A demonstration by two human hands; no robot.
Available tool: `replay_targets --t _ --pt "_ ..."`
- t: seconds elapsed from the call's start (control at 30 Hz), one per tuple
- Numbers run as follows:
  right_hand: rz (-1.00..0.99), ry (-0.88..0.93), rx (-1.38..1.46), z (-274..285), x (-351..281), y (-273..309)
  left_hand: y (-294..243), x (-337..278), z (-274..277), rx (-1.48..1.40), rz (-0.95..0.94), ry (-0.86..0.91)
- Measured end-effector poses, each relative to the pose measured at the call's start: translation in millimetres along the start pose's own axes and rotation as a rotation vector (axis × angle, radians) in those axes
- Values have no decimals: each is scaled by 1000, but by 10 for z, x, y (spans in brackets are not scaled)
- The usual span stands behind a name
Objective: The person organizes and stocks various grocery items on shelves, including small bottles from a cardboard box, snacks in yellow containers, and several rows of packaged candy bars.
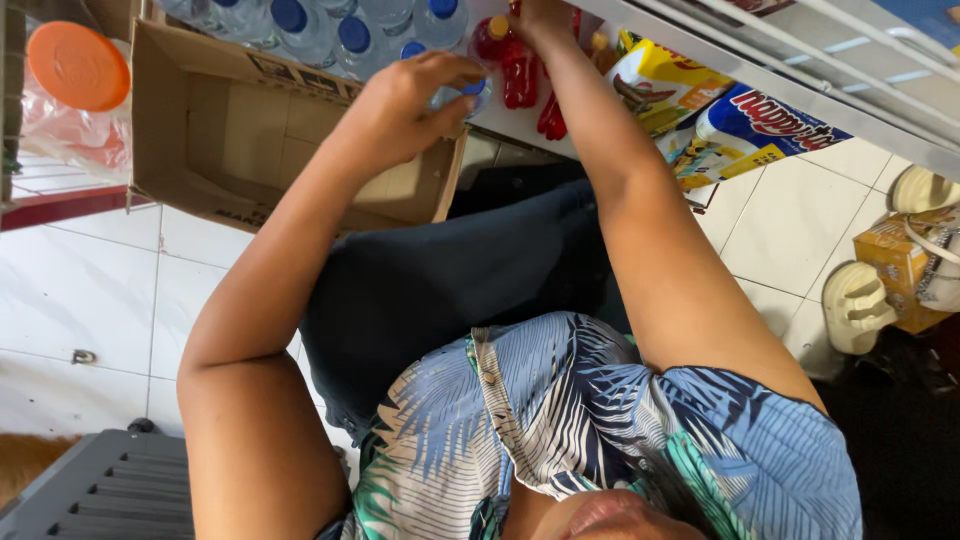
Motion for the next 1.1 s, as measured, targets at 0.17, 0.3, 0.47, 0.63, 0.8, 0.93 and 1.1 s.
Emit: replay_targets --t 0.17,0.3,0.47,0.63,0.8,0.93,1.1 --pt "-175 130 89 1 -2 -63 116 296 -723 196 -180 105" --pt "-250 175 201 413 -468 -202 432 323 -1249 327 -250 215" --pt "161 -151 289 1432 -1362 499 801 207 -1622 637 -255 273" --pt "91 -192 297 1584 -1611 805 1050 121 -1960 961 -246 236" --pt "170 -197 362 1521 -1598 905 1089 150 -1865 955 -236 104" --pt "292 -138 357 1387 -1401 937 1199 189 -1715 1005 -247 190" --pt "285 13 138 1335 -953 810 1210 226 -1374 961 -329 62"
Point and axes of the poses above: each hand's wrist, its own x-axis towards the middle knuckle, its own z-axis out of the back of the hand, y = z × x, the point moved 7 cm from there along x, towards the middle knuckle, and after that the axes turned 8 degrees about -y, right-handed, at the moved point
